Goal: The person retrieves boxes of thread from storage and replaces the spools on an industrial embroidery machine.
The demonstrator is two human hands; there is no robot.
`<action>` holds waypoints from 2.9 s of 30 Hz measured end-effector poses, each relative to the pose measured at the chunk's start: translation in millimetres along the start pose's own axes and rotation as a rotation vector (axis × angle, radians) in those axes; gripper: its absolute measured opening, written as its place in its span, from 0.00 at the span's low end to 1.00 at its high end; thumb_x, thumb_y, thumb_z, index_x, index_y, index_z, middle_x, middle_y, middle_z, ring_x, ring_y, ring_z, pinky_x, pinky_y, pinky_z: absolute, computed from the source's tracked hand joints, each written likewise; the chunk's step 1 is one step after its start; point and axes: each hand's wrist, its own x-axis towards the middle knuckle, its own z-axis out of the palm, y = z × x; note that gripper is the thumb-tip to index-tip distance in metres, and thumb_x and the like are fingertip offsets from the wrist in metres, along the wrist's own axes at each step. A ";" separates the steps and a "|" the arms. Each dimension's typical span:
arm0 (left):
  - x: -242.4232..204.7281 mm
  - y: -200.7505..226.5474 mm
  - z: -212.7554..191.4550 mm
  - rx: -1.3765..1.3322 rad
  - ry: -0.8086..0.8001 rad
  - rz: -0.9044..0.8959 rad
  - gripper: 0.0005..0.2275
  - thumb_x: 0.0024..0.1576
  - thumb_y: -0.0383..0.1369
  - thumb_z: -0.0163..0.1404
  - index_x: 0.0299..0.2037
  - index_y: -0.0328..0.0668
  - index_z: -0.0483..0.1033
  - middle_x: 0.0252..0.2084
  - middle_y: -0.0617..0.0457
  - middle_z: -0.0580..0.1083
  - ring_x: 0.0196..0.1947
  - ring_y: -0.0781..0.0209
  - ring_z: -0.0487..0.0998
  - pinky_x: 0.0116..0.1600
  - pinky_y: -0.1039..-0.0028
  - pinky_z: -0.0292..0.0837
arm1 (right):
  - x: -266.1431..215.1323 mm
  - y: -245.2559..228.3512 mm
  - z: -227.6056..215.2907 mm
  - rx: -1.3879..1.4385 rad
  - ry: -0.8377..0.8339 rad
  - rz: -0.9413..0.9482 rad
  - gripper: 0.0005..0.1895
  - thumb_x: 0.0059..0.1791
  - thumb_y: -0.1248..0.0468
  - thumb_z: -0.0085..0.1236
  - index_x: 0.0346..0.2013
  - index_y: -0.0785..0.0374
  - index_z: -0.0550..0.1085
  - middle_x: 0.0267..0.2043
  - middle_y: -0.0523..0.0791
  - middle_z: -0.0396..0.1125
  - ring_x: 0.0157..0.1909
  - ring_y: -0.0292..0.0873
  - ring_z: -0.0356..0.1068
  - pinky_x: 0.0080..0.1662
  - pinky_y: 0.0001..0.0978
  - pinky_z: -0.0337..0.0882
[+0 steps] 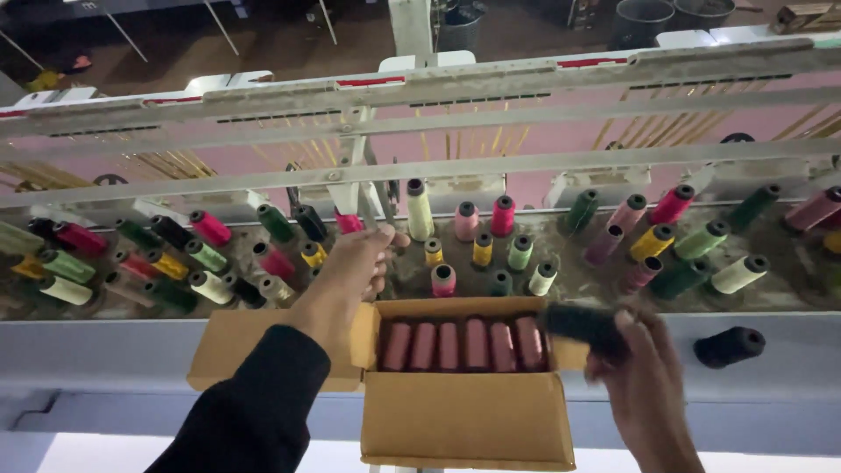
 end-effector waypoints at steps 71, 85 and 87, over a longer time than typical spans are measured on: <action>-14.8 -11.5 2.3 0.113 0.214 0.312 0.12 0.62 0.35 0.49 0.45 0.37 0.83 0.22 0.50 0.71 0.16 0.71 0.62 0.19 0.85 0.51 | 24.6 -13.2 41.0 -1.169 -0.722 -0.005 0.15 0.46 0.56 0.58 0.45 0.47 0.85 0.35 0.43 0.81 0.45 0.50 0.80 0.52 0.42 0.76; 12.1 -25.5 -39.8 0.138 0.275 0.238 0.12 0.66 0.37 0.48 0.47 0.41 0.83 0.24 0.56 0.64 0.18 0.71 0.57 0.21 0.81 0.55 | 51.9 -13.7 2.0 -1.499 -0.639 -0.099 0.14 0.48 0.50 0.61 0.44 0.47 0.85 0.37 0.44 0.80 0.41 0.49 0.80 0.45 0.38 0.78; 15.9 -28.9 -43.4 0.110 0.289 0.214 0.12 0.66 0.36 0.47 0.47 0.40 0.82 0.24 0.56 0.62 0.18 0.70 0.57 0.21 0.80 0.55 | 50.3 -12.8 -1.3 -1.534 -0.637 -0.082 0.14 0.50 0.50 0.60 0.44 0.47 0.85 0.36 0.42 0.80 0.39 0.47 0.80 0.44 0.36 0.78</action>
